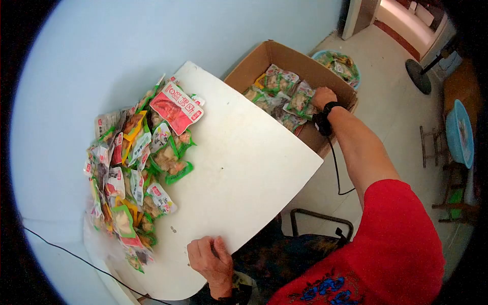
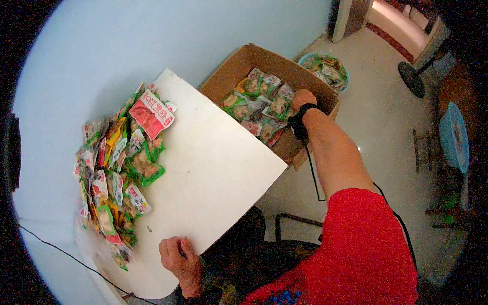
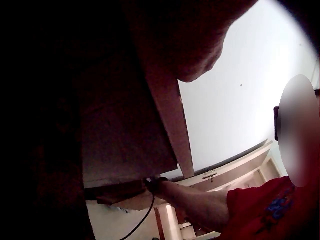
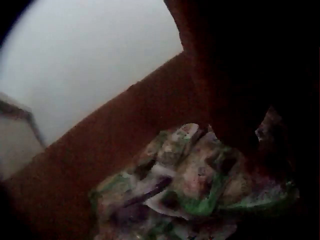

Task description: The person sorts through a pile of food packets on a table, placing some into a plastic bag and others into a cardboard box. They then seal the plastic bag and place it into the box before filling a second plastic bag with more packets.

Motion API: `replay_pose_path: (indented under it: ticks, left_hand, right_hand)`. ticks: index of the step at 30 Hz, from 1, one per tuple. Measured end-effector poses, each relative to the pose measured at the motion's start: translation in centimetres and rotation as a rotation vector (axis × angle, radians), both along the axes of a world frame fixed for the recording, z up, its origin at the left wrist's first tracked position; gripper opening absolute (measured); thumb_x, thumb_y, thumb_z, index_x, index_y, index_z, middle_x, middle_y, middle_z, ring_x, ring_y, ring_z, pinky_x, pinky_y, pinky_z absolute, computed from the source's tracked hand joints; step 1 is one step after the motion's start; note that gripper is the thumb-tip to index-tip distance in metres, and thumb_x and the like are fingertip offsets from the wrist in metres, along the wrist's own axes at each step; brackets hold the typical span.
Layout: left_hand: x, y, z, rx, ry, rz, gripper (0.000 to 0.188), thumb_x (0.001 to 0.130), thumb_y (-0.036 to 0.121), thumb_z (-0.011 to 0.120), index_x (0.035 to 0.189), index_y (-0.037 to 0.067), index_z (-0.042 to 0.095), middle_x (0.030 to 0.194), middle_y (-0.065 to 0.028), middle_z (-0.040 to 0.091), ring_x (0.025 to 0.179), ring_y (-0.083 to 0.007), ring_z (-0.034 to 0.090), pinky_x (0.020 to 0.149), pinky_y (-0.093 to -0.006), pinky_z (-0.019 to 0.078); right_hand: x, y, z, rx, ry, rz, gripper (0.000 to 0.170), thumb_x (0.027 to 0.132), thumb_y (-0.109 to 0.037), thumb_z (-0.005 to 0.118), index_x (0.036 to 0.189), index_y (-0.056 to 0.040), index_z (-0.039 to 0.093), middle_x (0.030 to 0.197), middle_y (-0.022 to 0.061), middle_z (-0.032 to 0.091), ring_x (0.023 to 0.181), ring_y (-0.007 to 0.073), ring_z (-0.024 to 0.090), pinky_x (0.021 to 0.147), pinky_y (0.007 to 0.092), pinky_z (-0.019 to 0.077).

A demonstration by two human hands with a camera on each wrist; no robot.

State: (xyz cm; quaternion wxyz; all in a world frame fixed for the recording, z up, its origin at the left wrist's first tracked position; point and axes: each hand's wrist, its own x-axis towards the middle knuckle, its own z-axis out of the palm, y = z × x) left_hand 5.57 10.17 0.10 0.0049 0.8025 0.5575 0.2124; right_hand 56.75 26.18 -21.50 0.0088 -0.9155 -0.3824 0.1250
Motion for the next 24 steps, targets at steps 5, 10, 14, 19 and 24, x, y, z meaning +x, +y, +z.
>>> replay_pose_path:
  ticks: [5, 10, 14, 19, 24]
  left_hand:
    - [0.0, 0.1, -0.1, 0.011, -0.013, 0.000, 0.017, 0.088, 0.015, 0.066, 0.082, 0.004, 0.055, 0.075, -0.0126, 0.051, 0.073, -0.0345, 0.051, 0.064, -0.0446, 0.0409]
    - [-0.2, 0.0, -0.1, -0.020, 0.017, -0.015, 0.012, 0.086, 0.012, 0.065, 0.082, 0.005, 0.056, 0.076, -0.0129, 0.053, 0.073, -0.0344, 0.052, 0.063, -0.0447, 0.0424]
    - [0.1, 0.3, 0.8, -0.021, 0.013, 0.019, 0.014, 0.083, 0.013, 0.069, 0.080, 0.007, 0.056, 0.076, -0.0117, 0.055, 0.072, -0.0330, 0.053, 0.062, -0.0437, 0.0436]
    - [0.1, 0.6, 0.9, 0.015, -0.040, -0.031, 0.019, 0.081, 0.013, 0.071, 0.077, 0.007, 0.054, 0.073, -0.0103, 0.051, 0.069, -0.0315, 0.053, 0.060, -0.0423, 0.0425]
    - [-0.3, 0.5, 0.7, 0.056, -0.122, -0.051, 0.022, 0.083, 0.018, 0.072, 0.078, 0.007, 0.054, 0.074, -0.0103, 0.050, 0.070, -0.0299, 0.053, 0.061, -0.0413, 0.0427]
  right_hand:
    - [-2.2, 0.8, 2.2, -0.005, -0.110, 0.325, 0.027, 0.091, -0.020, 0.058, 0.101, 0.0020, 0.070, 0.107, 0.0232, 0.068, 0.100, 0.0375, 0.066, 0.084, 0.0448, 0.0558]
    - [-4.2, 0.8, 2.1, -0.023, 0.135, 0.277, 0.034, 0.095, -0.026, 0.056, 0.110, 0.0032, 0.065, 0.116, 0.0242, 0.064, 0.108, 0.0401, 0.061, 0.096, 0.0461, 0.0492]
    - [-4.2, 2.4, 0.1, -0.091, 0.187, 0.333, 0.042, 0.097, -0.028, 0.054, 0.125, 0.0034, 0.053, 0.127, 0.0232, 0.058, 0.116, 0.0398, 0.056, 0.103, 0.0463, 0.0436]
    - [-2.2, 4.1, -2.3, -0.237, 0.027, 0.425, 0.061, 0.099, -0.030, 0.052, 0.146, 0.0038, 0.033, 0.141, 0.0215, 0.050, 0.127, 0.0390, 0.050, 0.110, 0.0461, 0.0366]
    - [1.8, 4.3, -3.3, -0.237, 0.046, 0.515, 0.058, 0.095, -0.037, 0.059, 0.131, 0.0060, 0.047, 0.121, 0.0204, 0.059, 0.115, 0.0339, 0.057, 0.094, 0.0447, 0.0449]
